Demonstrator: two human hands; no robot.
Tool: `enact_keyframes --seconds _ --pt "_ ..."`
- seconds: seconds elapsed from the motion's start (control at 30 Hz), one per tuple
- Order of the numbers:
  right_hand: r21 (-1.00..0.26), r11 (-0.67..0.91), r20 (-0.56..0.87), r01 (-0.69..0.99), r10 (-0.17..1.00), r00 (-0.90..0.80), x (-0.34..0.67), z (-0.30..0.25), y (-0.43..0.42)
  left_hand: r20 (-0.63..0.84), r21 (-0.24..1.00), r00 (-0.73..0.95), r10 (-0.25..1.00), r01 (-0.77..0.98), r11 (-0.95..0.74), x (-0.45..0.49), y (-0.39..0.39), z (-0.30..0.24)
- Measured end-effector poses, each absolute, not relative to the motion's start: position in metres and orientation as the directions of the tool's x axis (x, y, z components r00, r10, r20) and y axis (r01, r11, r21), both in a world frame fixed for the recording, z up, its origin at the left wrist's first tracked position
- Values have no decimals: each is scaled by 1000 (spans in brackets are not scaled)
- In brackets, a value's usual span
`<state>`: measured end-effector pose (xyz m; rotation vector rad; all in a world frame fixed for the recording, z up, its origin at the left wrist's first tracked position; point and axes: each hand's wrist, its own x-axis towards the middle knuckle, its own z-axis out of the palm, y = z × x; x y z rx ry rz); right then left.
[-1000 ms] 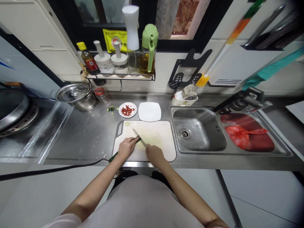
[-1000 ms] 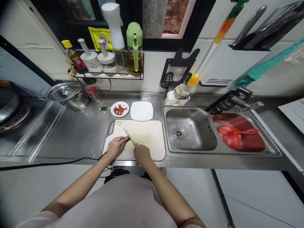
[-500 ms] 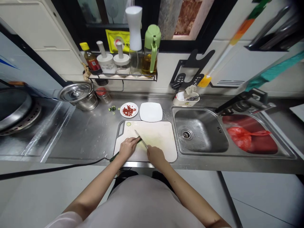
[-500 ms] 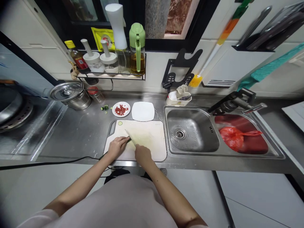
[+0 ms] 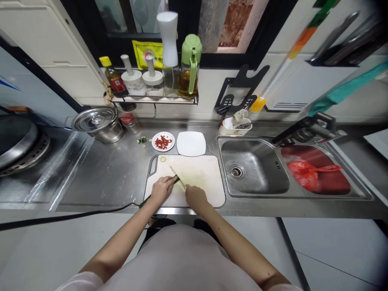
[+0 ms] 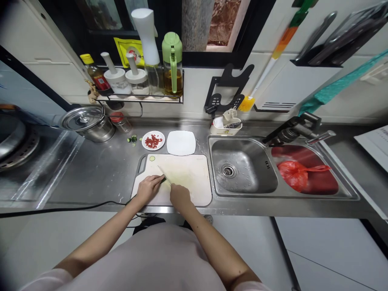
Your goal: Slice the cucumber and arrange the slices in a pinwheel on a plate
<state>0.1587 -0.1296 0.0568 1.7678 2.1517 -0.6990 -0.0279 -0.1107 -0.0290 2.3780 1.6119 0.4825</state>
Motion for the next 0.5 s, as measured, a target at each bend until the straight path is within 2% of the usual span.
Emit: enact_keyframes --seconds 0.1,0.33,0.5 --pt "-192 116 -528 974 825 -202 161 59 -131 141 361 347 927 854 -375 -28 -111 -29" --pt "-202 162 -459 966 856 -239 152 49 -124 138 370 346 928 851 -373 -28 -111 -29" --pt "-204 142 -487 969 843 -226 156 49 -127 135 368 338 931 855 -364 -28 -111 -29"
